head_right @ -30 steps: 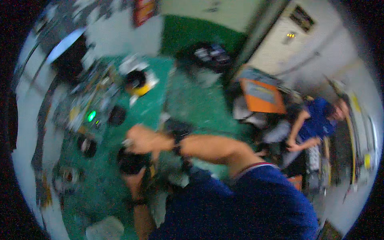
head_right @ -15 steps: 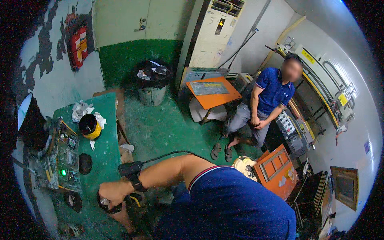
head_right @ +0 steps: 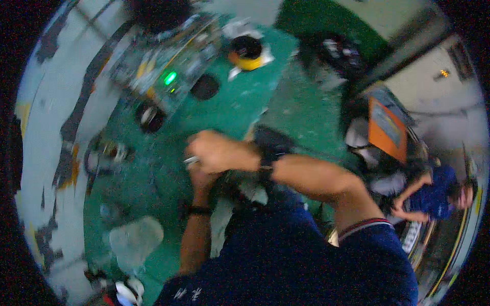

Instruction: The recorder is mixing white paint or liquid with a darker substance in a small container using a stir stick.

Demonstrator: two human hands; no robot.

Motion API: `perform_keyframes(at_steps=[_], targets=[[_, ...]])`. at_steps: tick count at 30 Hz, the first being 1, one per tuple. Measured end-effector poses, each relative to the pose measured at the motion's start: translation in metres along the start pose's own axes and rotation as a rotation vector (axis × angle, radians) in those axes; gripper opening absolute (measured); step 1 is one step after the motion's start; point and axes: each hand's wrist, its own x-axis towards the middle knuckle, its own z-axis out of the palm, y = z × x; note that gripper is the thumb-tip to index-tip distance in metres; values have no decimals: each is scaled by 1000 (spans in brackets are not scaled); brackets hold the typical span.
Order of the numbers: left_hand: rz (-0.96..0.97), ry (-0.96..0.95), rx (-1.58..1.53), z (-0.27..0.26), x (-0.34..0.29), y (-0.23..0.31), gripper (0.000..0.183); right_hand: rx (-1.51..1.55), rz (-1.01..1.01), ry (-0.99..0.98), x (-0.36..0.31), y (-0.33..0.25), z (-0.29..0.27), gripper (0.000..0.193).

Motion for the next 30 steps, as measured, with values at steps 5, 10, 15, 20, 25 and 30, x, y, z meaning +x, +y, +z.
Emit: perform_keyframes(at_steps=[5,10,15,20,25,30], targets=[[195,121,108,1,-10,28,118,87,-25,-130,-23,-5,-21,25],[145,186,240,0,-16,39,121,74,176,-14,-17,1,-49,26],[181,175,225,4,-10,35,128,87,303,66,11,7,-43,27],[244,146,351,4,-2,47,123,110,49,2,4,-2,-26,25],[151,137,76,4,-10,57,113,66,177,-64,-23,-5,-52,24],[140,124,-63,3,-13,41,117,71,498,16,-10,5,-69,25]])
